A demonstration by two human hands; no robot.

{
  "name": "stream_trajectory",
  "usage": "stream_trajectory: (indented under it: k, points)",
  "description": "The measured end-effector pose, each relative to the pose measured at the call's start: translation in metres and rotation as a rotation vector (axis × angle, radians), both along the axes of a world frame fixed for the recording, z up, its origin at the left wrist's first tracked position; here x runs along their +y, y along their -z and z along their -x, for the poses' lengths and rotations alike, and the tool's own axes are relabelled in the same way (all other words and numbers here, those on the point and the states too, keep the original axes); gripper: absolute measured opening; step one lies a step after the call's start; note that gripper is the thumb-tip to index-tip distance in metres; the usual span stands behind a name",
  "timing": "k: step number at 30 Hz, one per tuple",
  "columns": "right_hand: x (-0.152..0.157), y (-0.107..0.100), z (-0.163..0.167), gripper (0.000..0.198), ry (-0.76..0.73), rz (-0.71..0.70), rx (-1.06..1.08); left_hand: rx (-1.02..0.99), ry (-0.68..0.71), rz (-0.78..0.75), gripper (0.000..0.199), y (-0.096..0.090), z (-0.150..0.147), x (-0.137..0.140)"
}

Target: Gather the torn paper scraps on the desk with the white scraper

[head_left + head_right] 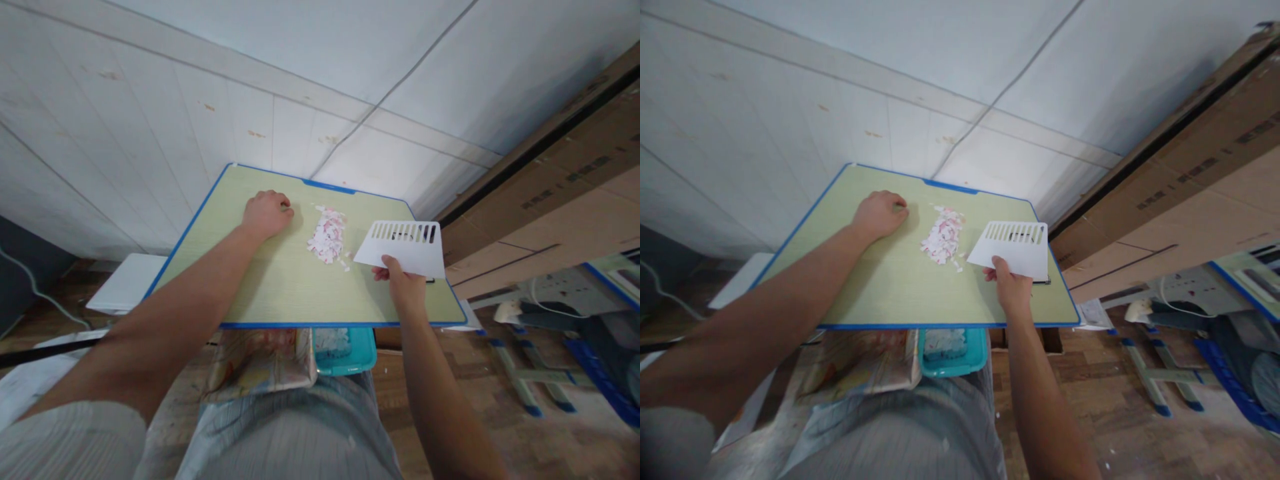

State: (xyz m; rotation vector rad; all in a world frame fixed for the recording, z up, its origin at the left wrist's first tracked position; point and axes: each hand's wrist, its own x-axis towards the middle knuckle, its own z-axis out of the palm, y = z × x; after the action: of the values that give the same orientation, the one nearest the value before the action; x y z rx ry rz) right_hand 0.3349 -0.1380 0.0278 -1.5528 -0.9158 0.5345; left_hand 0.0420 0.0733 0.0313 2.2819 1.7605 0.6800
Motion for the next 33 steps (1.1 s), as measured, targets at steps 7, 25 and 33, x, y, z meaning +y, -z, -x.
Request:
stream_trajectory:
  k: [7, 25, 33]
  points:
    - [0.014, 0.01, -0.001, 0.039, -0.019, -0.009, -0.034, 0.02, -0.006, -0.005, 0.044, -0.001, -0.001, 0.0]
    - [0.018, 0.016, 0.0, 0.045, -0.032, -0.022, -0.07, 0.044, 0.005, 0.008, 0.047, -0.004, -0.001, -0.002]
    - [0.0, 0.014, -0.01, 0.037, -0.052, 0.025, -0.111, 0.008, -0.001, 0.004, 0.043, -0.002, -0.001, -0.001]
